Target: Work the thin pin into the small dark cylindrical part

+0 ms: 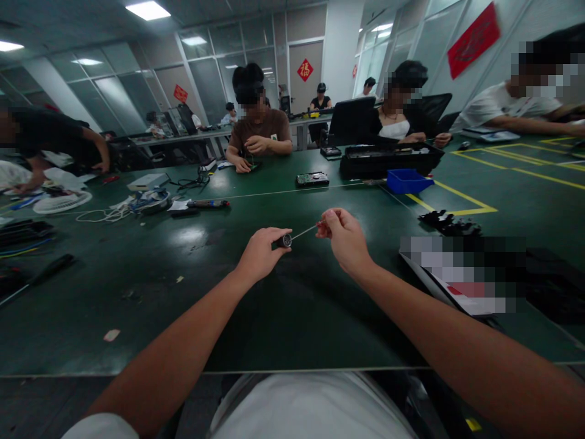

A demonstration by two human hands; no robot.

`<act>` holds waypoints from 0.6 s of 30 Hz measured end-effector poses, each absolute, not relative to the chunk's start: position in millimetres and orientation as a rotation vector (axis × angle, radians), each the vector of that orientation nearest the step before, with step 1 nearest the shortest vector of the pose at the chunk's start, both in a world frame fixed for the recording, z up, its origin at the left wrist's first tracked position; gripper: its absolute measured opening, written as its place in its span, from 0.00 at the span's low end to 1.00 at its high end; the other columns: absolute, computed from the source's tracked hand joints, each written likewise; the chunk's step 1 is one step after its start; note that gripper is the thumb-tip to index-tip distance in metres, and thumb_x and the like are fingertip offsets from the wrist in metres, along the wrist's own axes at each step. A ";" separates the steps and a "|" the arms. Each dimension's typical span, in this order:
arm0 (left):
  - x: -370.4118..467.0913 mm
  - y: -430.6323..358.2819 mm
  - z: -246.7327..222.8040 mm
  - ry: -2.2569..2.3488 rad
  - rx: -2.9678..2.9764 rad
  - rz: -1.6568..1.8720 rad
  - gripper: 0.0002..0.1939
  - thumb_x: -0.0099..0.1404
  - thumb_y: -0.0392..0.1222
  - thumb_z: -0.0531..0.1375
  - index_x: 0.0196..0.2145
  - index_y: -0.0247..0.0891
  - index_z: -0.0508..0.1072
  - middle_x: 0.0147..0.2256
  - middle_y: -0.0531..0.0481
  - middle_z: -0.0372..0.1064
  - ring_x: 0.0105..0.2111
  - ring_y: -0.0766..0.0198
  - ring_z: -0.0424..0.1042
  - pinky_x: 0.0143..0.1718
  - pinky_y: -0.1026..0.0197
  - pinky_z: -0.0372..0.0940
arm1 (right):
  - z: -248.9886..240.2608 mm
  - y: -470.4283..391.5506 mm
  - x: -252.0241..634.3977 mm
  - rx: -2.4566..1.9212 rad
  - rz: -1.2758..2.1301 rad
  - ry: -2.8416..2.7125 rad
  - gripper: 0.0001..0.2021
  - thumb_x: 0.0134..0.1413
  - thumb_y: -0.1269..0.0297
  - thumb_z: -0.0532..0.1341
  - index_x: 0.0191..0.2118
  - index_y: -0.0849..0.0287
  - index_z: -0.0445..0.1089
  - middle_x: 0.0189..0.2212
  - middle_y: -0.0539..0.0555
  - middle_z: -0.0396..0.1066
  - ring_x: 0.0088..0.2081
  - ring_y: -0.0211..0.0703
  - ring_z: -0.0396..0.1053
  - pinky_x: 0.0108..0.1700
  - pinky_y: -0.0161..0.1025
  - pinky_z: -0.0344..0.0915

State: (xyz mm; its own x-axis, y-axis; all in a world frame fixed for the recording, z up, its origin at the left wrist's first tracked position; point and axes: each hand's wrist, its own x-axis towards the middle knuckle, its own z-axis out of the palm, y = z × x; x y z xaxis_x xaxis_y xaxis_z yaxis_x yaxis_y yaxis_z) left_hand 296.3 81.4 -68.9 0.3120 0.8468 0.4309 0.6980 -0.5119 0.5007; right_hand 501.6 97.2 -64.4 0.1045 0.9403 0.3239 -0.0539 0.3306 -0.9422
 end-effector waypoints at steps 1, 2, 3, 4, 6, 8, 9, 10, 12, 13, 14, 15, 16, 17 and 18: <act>296.6 81.0 -68.5 1.413 2.360 0.979 0.23 0.59 0.34 0.67 0.52 0.43 0.75 0.50 0.46 0.74 0.51 0.55 0.71 0.55 0.49 0.63 | -63.7 95.5 501.4 -0.949 0.898 -1.256 0.13 0.61 0.51 0.57 0.35 0.55 0.65 0.27 0.50 0.69 0.28 0.40 0.68 0.33 0.41 0.67; 296.8 80.7 -68.3 1.413 2.365 0.975 0.23 0.59 0.34 0.67 0.52 0.43 0.75 0.50 0.46 0.74 0.51 0.55 0.71 0.55 0.49 0.63 | -63.1 94.0 501.3 -0.948 0.867 -1.284 0.13 0.62 0.51 0.57 0.36 0.55 0.65 0.27 0.50 0.70 0.28 0.40 0.69 0.33 0.41 0.67; 297.0 80.6 -68.3 1.415 2.369 0.976 0.23 0.59 0.33 0.68 0.52 0.43 0.75 0.50 0.46 0.74 0.50 0.55 0.71 0.55 0.49 0.63 | -62.7 92.6 501.2 -0.950 0.834 -1.311 0.13 0.62 0.51 0.56 0.36 0.55 0.65 0.27 0.50 0.70 0.28 0.40 0.69 0.33 0.41 0.66; 297.1 80.6 -68.5 1.417 2.373 0.981 0.23 0.59 0.33 0.68 0.53 0.43 0.75 0.50 0.46 0.74 0.50 0.55 0.71 0.55 0.48 0.63 | -62.4 91.3 501.2 -0.952 0.803 -1.334 0.12 0.63 0.51 0.56 0.36 0.55 0.66 0.27 0.50 0.70 0.28 0.40 0.69 0.33 0.41 0.66; 297.2 80.8 -69.0 1.415 2.378 0.992 0.23 0.59 0.33 0.68 0.52 0.43 0.75 0.49 0.46 0.75 0.50 0.55 0.71 0.54 0.48 0.64 | -62.2 89.1 501.1 -0.955 0.750 -1.366 0.12 0.64 0.52 0.55 0.37 0.56 0.66 0.28 0.50 0.71 0.29 0.40 0.69 0.34 0.41 0.66; 297.2 80.9 -69.1 1.415 2.385 0.994 0.23 0.59 0.32 0.67 0.52 0.43 0.76 0.49 0.46 0.75 0.50 0.55 0.71 0.54 0.48 0.64 | -61.9 87.1 501.0 -0.945 0.710 -1.381 0.12 0.65 0.52 0.55 0.37 0.55 0.65 0.28 0.50 0.71 0.29 0.40 0.70 0.34 0.41 0.66; 297.2 80.7 -68.9 1.416 2.391 0.989 0.22 0.60 0.32 0.67 0.52 0.42 0.76 0.49 0.46 0.75 0.50 0.55 0.71 0.54 0.48 0.63 | -61.6 86.1 500.9 -0.935 0.695 -1.383 0.12 0.65 0.53 0.55 0.37 0.55 0.65 0.28 0.50 0.71 0.29 0.40 0.70 0.34 0.41 0.66; 297.2 80.5 -68.5 1.421 2.398 0.983 0.22 0.60 0.32 0.66 0.52 0.43 0.76 0.49 0.46 0.75 0.50 0.55 0.70 0.55 0.47 0.63 | -61.2 85.2 500.9 -0.926 0.685 -1.383 0.11 0.65 0.53 0.55 0.37 0.55 0.65 0.29 0.50 0.71 0.30 0.40 0.70 0.34 0.41 0.66; 297.5 79.8 -67.5 1.432 2.411 0.969 0.21 0.61 0.31 0.65 0.52 0.43 0.76 0.48 0.46 0.75 0.49 0.55 0.70 0.54 0.47 0.63 | -60.5 83.6 500.9 -0.914 0.666 -1.389 0.11 0.65 0.53 0.55 0.38 0.55 0.65 0.29 0.50 0.71 0.30 0.40 0.70 0.35 0.41 0.67; 297.7 79.3 -66.9 1.436 2.416 0.963 0.21 0.61 0.31 0.65 0.52 0.44 0.76 0.48 0.46 0.75 0.49 0.55 0.70 0.54 0.47 0.63 | -60.3 83.0 500.9 -0.912 0.658 -1.396 0.11 0.65 0.53 0.55 0.38 0.54 0.65 0.29 0.50 0.72 0.31 0.40 0.71 0.35 0.41 0.67; 297.9 78.9 -66.3 1.438 2.419 0.959 0.21 0.61 0.31 0.65 0.52 0.44 0.76 0.49 0.47 0.74 0.49 0.55 0.70 0.54 0.47 0.63 | -60.3 82.7 500.9 -0.912 0.651 -1.407 0.11 0.65 0.53 0.55 0.38 0.54 0.65 0.30 0.50 0.72 0.31 0.40 0.71 0.36 0.41 0.67; 298.2 78.5 -65.8 1.438 2.421 0.958 0.21 0.61 0.31 0.64 0.52 0.44 0.76 0.49 0.47 0.74 0.49 0.55 0.69 0.54 0.47 0.63 | -60.5 82.5 500.8 -0.914 0.645 -1.420 0.11 0.66 0.54 0.54 0.39 0.54 0.65 0.30 0.50 0.72 0.32 0.41 0.71 0.37 0.41 0.68; 298.4 78.2 -65.5 1.439 2.423 0.959 0.21 0.61 0.30 0.64 0.52 0.44 0.76 0.49 0.47 0.74 0.49 0.55 0.69 0.54 0.47 0.63 | -60.9 82.4 500.8 -0.917 0.640 -1.435 0.11 0.66 0.54 0.54 0.39 0.54 0.66 0.31 0.51 0.73 0.32 0.41 0.72 0.37 0.42 0.68; 298.6 78.1 -65.3 1.441 2.425 0.960 0.21 0.61 0.30 0.64 0.51 0.44 0.76 0.49 0.47 0.74 0.49 0.55 0.69 0.54 0.47 0.62 | -61.2 82.3 500.7 -0.921 0.637 -1.452 0.10 0.66 0.54 0.54 0.39 0.54 0.66 0.31 0.51 0.73 0.32 0.41 0.72 0.37 0.42 0.68; 298.8 78.2 -65.4 1.446 2.428 0.960 0.21 0.62 0.30 0.64 0.51 0.44 0.76 0.48 0.47 0.75 0.48 0.56 0.69 0.54 0.48 0.62 | -61.5 82.3 500.7 -0.927 0.634 -1.467 0.10 0.66 0.54 0.54 0.39 0.55 0.65 0.31 0.51 0.73 0.32 0.41 0.72 0.37 0.41 0.68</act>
State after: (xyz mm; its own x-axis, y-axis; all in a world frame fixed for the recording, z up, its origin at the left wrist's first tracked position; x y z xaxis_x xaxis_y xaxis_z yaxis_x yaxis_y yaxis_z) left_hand 298.8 78.2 -65.4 0.3279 0.8337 0.4443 0.7329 -0.5212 0.4373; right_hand 500.7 82.3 -61.5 0.0478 0.8374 0.5446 0.1772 0.5294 -0.8296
